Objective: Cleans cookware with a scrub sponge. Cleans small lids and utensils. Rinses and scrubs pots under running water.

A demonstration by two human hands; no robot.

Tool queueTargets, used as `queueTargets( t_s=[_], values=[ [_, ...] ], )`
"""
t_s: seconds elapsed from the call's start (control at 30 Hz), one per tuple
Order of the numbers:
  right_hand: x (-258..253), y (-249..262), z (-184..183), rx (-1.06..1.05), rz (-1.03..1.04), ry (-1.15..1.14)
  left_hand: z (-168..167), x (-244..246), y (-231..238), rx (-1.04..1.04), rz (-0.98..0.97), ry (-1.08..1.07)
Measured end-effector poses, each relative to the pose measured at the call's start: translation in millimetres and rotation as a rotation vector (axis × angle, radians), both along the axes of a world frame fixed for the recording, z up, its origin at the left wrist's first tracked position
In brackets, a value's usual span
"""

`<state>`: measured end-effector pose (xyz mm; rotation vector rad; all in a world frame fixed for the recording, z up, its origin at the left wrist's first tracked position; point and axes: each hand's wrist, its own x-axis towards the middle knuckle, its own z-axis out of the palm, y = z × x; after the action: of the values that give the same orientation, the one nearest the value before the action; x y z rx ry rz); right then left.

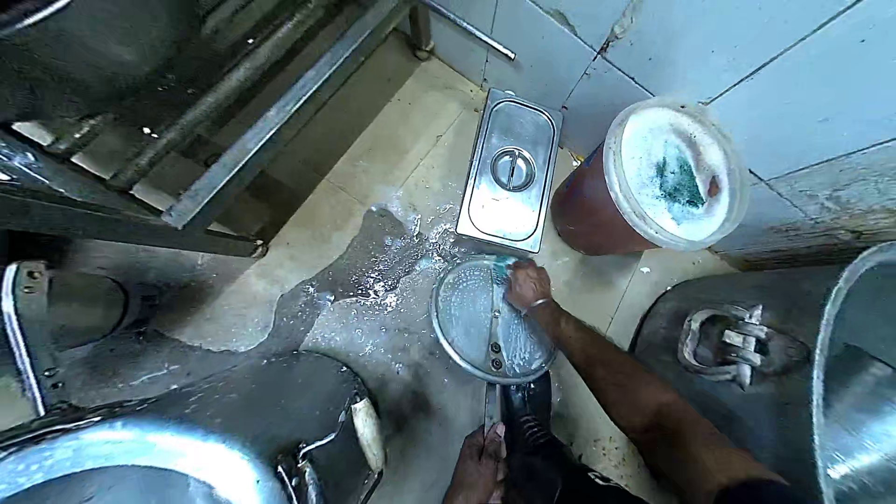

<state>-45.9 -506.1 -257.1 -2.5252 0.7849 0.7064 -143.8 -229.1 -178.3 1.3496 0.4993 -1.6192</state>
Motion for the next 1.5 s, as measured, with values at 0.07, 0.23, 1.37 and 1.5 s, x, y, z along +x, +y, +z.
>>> queueTargets(
  t_s=[0.07, 0.23, 1.37, 1.5],
  values=[
    [27, 7, -1, 0.032, 0.091, -0.05, 5, 4, -4, -0.014, 0.057, 0.037],
    [-4, 8, 1, -0.038, 0.065, -0.029, 6, -8, -9, 0.01, 0.102, -0.014],
    [-18, 52, 35, 0.557, -0.234, -0.747, -13, 62, -5, 0.213, 0.185, -0.534],
    [-9, 50, 49, 0.592, -0.317, -0.75, -15, 107, -15, 0.455, -0.02, -0.96]
  ],
)
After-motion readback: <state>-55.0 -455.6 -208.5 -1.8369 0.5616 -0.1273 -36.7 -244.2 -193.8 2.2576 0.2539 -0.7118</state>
